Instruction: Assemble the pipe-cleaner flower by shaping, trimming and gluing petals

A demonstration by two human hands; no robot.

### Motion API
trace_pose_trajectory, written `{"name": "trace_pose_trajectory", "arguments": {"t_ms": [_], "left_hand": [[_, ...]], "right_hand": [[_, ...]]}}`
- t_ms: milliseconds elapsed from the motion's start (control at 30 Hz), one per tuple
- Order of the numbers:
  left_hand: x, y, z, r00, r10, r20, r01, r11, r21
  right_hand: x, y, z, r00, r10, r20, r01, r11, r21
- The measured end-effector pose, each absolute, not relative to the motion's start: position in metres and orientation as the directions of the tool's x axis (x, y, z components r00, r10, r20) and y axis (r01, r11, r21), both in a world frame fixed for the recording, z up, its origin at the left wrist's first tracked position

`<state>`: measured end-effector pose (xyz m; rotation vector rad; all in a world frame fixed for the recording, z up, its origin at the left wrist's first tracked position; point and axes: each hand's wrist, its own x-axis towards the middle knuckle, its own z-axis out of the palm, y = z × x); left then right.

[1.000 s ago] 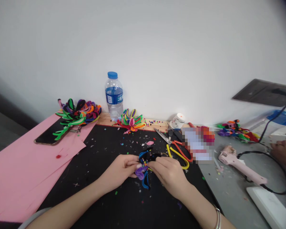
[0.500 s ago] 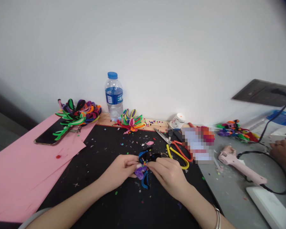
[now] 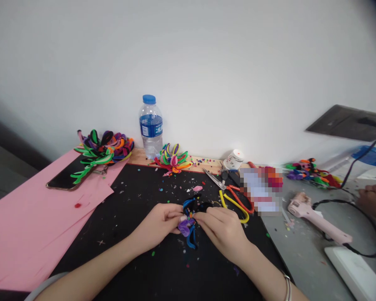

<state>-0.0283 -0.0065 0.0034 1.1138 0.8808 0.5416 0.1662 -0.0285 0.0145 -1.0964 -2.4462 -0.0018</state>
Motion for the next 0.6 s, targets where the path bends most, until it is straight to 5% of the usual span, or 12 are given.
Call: {"name": "trace_pose_trajectory", "arguments": {"t_ms": [600], "left_hand": [[-0.0285, -0.0070, 0.0044, 0.565, 0.760, -0.320, 0.025, 0.373, 0.928]], "right_hand": [[0.1632, -0.0288, 0.0143, -0.607, 0.677, 0.417, 0.678, 0.715, -0.174]]}}
